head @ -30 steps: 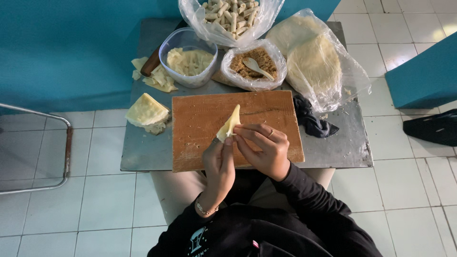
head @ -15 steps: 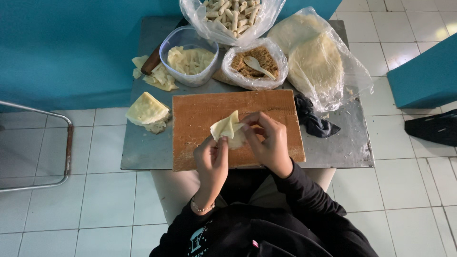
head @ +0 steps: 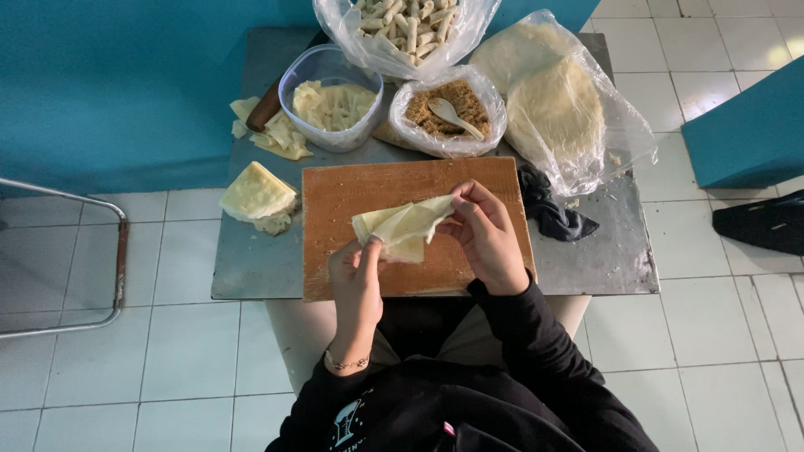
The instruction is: The person cuts thin pastry sheets into triangular pieces with a knife on a wooden board, then folds and presses the pieces and spoons a brown filling onto them, working through the dough pieces one at a time on the board.
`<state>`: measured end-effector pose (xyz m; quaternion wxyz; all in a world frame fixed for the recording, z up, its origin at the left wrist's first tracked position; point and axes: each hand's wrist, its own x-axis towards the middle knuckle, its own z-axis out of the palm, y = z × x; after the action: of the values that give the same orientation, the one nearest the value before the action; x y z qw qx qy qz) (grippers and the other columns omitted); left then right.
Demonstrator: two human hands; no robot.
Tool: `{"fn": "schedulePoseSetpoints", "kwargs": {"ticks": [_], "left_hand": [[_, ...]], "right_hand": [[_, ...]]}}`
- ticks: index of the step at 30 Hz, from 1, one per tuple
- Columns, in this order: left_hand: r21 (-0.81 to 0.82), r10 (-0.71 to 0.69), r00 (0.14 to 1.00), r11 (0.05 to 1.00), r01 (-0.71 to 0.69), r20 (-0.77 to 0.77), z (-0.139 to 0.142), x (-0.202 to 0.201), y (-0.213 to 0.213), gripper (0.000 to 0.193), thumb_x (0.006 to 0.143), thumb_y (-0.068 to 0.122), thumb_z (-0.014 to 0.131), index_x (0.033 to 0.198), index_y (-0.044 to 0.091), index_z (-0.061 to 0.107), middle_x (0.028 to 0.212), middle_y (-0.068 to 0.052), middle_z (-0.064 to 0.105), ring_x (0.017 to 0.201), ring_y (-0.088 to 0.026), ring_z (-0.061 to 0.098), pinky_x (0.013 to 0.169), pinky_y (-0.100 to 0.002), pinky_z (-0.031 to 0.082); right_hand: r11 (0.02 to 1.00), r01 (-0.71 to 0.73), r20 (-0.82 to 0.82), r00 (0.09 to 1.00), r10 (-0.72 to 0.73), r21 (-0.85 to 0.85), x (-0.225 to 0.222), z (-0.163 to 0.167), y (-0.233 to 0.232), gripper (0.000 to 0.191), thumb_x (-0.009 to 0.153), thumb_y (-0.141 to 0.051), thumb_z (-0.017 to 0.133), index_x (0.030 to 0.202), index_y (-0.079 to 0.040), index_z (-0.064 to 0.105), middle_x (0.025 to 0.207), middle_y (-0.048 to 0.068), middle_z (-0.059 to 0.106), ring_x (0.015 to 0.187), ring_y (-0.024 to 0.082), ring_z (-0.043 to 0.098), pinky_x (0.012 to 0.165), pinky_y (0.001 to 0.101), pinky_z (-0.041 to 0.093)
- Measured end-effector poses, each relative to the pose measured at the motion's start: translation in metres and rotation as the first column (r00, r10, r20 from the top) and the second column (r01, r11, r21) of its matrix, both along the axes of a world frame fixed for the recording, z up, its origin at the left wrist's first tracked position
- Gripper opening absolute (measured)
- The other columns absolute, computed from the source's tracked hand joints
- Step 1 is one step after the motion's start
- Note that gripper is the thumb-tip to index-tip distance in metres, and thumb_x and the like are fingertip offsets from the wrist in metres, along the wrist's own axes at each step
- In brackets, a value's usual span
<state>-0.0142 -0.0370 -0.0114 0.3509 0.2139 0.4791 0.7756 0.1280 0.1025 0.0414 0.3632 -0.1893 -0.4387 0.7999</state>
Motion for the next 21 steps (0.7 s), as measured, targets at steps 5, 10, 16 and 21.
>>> {"fn": "schedulePoseSetpoints", "kwargs": {"ticks": [5, 10, 16, 21], "left_hand": [[-0.029, 0.064, 0.998, 0.998, -0.063, 0.023, -0.016, -0.004, -0.003, 0.02, 0.104, 0.014, 0.063, 0.104, -0.002, 0.076, 0.097, -0.008, 0.074, 0.081, -0.01, 0.066, 0.07, -0.026, 0.052], [0.058, 0.17, 0.983, 0.983, -0.174, 0.066, -0.026, -0.017, -0.008, 0.014, 0.102, 0.012, 0.065, 0.1, 0.0, 0.071, 0.098, -0.008, 0.072, 0.083, -0.012, 0.068, 0.071, -0.028, 0.055], [0.109, 0.027, 0.902, 0.991, -0.082, 0.431, -0.014, -0.033, -0.016, 0.024, 0.102, 0.017, 0.061, 0.113, -0.004, 0.064, 0.103, -0.015, 0.072, 0.087, -0.024, 0.073, 0.075, -0.037, 0.062], [0.249, -0.169, 0.771, 0.969, 0.014, 0.615, -0.005, -0.031, -0.013, 0.042, 0.106, 0.022, 0.058, 0.133, -0.011, 0.057, 0.122, -0.025, 0.071, 0.108, -0.041, 0.074, 0.074, -0.034, 0.059]], "right_hand": [[0.992, 0.09, -0.086, 0.992, -0.097, -0.086, 0.006, -0.006, 0.006, 0.011, 0.109, -0.011, 0.046, 0.108, -0.004, 0.054, 0.106, 0.007, 0.067, 0.104, 0.018, 0.073, 0.09, 0.0325, 0.06], [0.985, 0.16, -0.226, 0.959, -0.169, -0.059, 0.022, -0.009, 0.02, 0.011, 0.114, -0.008, 0.046, 0.117, -0.002, 0.055, 0.112, 0.009, 0.068, 0.1, 0.015, 0.071, 0.087, 0.0299, 0.06], [0.986, 0.16, 0.023, 0.987, -0.159, -0.055, 0.043, -0.008, 0.032, 0.034, 0.104, 0.0, 0.048, 0.137, 0.005, 0.054, 0.123, 0.011, 0.068, 0.102, 0.013, 0.071, 0.089, 0.027, 0.058], [0.969, 0.017, 0.025, 1.0, -0.011, -0.245, 0.055, -0.01, 0.033, 0.036, 0.102, -0.007, 0.047, 0.135, 0.006, 0.056, 0.113, 0.012, 0.072, 0.094, 0.016, 0.074, 0.082, 0.0298, 0.061]]}}
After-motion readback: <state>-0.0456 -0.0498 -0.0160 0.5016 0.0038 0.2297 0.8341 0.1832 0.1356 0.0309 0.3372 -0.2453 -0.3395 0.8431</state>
